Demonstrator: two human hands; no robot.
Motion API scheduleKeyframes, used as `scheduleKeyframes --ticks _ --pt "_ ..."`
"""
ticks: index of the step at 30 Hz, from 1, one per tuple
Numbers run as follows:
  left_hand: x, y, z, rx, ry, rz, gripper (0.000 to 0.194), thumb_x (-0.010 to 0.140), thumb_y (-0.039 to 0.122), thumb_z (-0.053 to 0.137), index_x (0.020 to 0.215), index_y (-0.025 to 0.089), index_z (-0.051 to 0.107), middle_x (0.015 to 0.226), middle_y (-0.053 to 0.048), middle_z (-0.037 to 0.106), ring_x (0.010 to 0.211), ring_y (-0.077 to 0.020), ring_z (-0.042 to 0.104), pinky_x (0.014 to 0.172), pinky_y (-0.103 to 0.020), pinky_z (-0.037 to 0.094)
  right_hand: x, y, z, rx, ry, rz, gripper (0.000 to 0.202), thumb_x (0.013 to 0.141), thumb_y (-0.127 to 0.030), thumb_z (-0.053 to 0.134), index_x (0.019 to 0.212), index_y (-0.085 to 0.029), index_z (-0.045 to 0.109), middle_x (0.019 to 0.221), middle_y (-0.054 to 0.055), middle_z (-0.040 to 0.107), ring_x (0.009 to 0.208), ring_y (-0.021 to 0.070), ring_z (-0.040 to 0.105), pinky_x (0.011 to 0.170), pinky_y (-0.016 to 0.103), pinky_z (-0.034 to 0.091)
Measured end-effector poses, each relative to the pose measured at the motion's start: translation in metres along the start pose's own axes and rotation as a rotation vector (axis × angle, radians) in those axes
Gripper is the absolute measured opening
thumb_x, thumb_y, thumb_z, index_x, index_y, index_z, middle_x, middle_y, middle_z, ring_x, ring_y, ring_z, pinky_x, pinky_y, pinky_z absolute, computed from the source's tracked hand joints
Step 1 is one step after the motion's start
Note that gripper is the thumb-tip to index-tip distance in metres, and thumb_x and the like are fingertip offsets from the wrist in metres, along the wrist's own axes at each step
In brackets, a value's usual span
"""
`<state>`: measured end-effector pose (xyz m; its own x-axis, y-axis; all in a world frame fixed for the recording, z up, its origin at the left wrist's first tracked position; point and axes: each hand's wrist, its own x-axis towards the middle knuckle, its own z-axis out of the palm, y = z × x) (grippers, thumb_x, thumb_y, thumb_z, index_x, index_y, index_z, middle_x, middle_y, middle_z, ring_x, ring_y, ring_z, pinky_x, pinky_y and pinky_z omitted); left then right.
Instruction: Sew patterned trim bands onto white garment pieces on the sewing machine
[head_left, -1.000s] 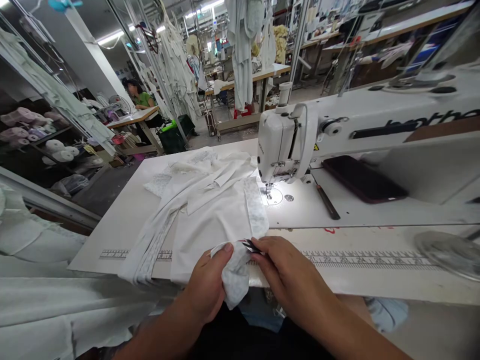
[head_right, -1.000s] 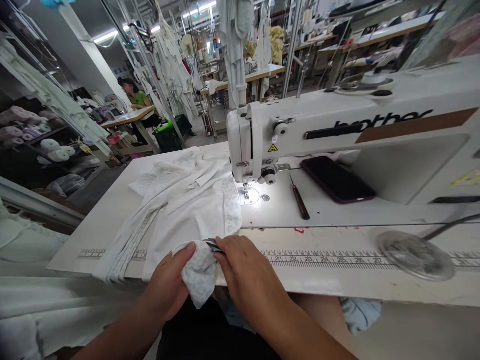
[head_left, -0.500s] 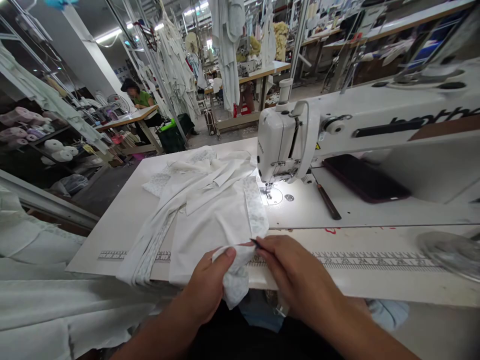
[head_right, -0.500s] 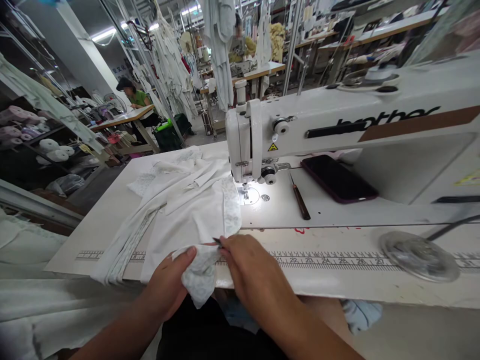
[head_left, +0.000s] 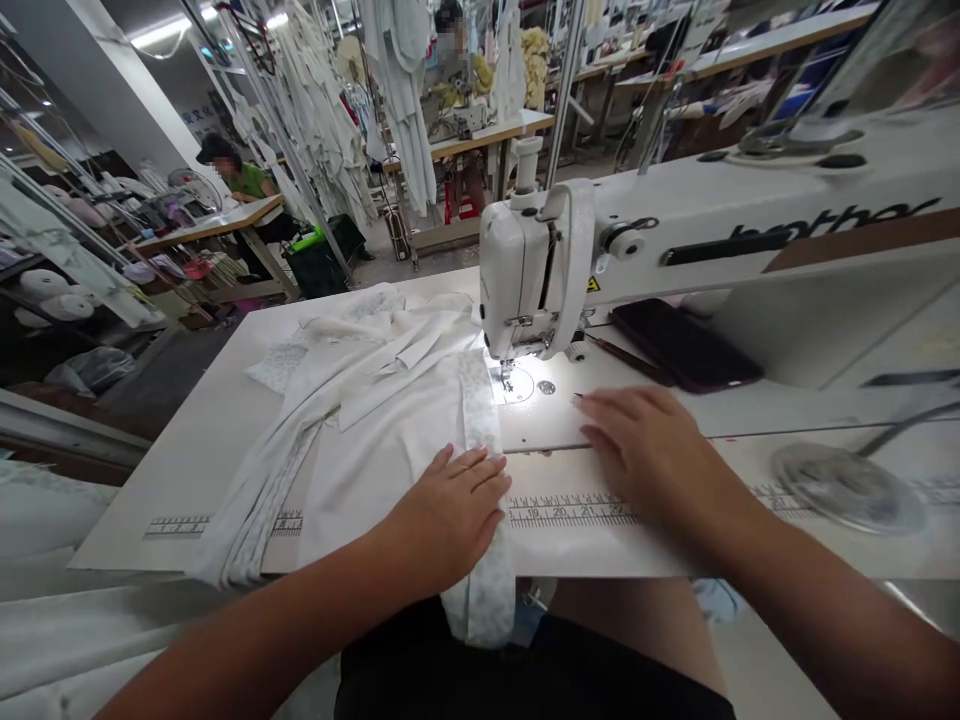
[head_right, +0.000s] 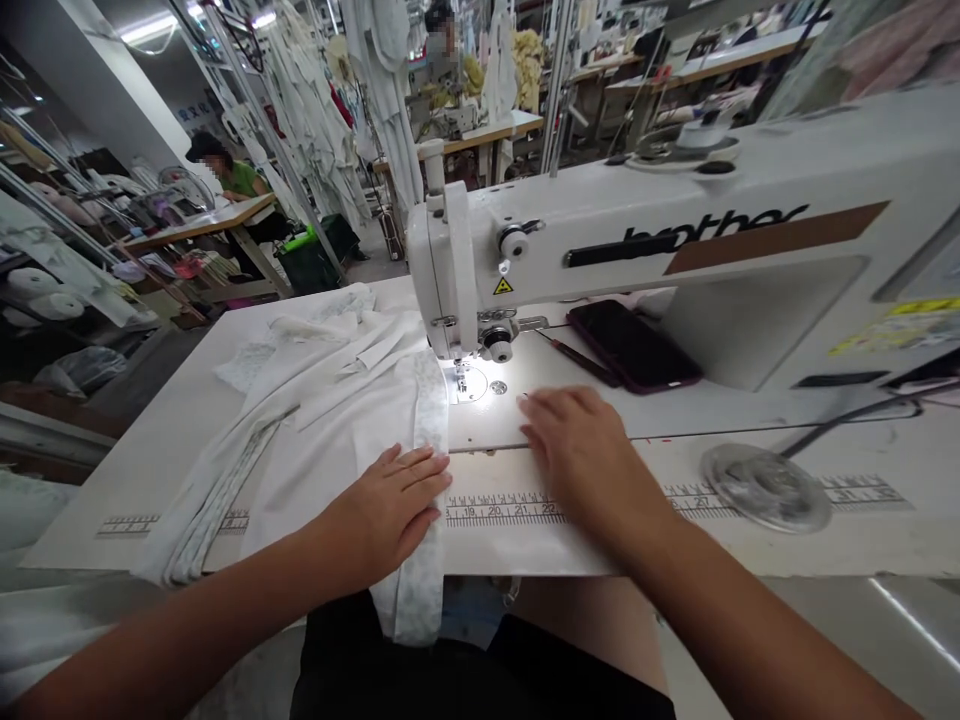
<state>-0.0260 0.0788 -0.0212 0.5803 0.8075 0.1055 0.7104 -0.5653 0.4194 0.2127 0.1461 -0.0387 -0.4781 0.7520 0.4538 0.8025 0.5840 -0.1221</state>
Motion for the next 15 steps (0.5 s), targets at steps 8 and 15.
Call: scheduleKeyframes --ticks 8,15 --pt "0.039 -0.025 0.001 0.066 -0.002 -0.108 0.041 0.087 0.012 0.042 0.127 0.012 0.046 0.144 -0.018 0.045 0.139 -0.0286 0.034 0.114 -0.059 0.019 -0.024 -0.065 0.001 0.208 -0.132 -0.337 0.030 0.095 -0.025 0.046 0.114 -0.013 0.066 0.119 0.010 0.067 0.104 0.0280 0.059 0.087 0.044 0.052" --pt "0.078 -0.050 -0.001 -0.011 0.030 -0.126 0.048 0.085 0.013 0.044 0.133 0.011 0.039 0.138 -0.018 0.052 0.140 -0.0275 0.032 0.115 -0.059 0.012 0.002 -0.041 0.004 0.085 -0.114 -0.375 0.029 0.092 -0.027 0.053 0.110 -0.009 0.068 0.117 0.009 0.069 0.100 0.0297 0.060 0.079 0.044 0.053"
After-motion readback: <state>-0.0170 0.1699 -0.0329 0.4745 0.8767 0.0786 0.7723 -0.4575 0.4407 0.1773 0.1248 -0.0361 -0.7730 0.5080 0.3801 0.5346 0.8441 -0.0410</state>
